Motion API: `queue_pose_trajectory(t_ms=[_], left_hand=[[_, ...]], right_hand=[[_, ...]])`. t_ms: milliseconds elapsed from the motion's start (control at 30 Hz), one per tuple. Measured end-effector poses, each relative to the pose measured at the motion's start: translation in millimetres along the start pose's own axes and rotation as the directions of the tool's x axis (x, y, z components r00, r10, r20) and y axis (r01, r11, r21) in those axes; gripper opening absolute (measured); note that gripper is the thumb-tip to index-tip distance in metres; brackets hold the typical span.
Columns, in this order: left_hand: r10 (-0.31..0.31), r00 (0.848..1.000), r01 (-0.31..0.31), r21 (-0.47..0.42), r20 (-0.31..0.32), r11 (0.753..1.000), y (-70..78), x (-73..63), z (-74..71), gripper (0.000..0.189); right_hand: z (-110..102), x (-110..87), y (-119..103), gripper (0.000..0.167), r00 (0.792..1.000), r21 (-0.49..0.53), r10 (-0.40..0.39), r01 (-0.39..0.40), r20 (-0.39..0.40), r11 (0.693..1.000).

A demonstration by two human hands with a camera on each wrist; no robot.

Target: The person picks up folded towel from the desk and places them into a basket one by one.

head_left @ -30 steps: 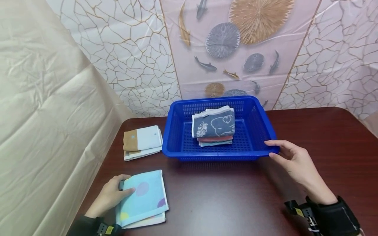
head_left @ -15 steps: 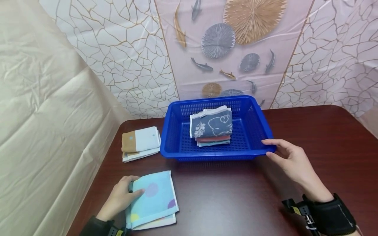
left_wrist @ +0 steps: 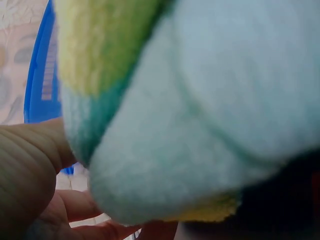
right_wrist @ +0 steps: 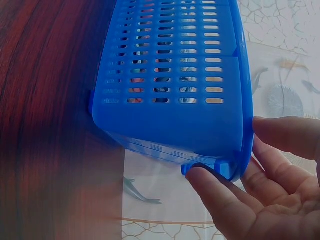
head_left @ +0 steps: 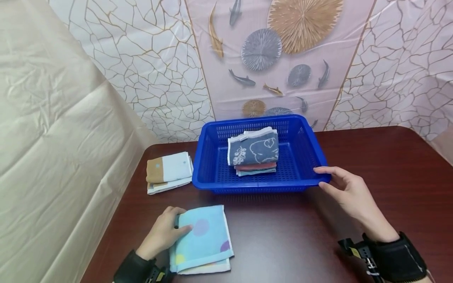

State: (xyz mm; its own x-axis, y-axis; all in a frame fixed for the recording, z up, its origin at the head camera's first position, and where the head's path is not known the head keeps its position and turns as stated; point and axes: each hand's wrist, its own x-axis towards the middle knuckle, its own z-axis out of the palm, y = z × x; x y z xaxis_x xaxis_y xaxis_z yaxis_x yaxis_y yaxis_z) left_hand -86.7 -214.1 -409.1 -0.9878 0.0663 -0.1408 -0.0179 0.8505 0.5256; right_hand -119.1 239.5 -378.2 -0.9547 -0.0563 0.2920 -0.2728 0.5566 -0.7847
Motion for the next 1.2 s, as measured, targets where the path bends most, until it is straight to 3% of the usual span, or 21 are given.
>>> queue_pose_trajectory(t_ms=[200,467,667,1200], left_hand=[[0.034,0.999,-0.034,-0.021,0.002,0.999,17.8,2.5,13.3,0.045],[0.096,0.995,-0.096,0.014,0.009,0.995,41.5,12.9,26.3,0.043],[0.141,0.989,-0.142,0.029,0.04,0.989,59.8,19.9,39.0,0.043],[0.205,0.977,-0.206,0.009,0.067,0.979,95.2,36.0,60.6,0.046]], right_hand=[[-1.2,-1.1,-0.6,0.031,1.0,0.01,0.001,-0.001,0.012,1.0],[0.9,0.4,-1.0,0.03,1.0,-0.015,-0.018,0.018,0.001,1.0],[-0.2,-0.7,0.4,0.03,1.0,-0.05,0.021,-0.021,0.004,0.999],[0.8,-1.2,1.6,0.03,1.0,0.0,-0.001,0.001,0.004,1.0]])
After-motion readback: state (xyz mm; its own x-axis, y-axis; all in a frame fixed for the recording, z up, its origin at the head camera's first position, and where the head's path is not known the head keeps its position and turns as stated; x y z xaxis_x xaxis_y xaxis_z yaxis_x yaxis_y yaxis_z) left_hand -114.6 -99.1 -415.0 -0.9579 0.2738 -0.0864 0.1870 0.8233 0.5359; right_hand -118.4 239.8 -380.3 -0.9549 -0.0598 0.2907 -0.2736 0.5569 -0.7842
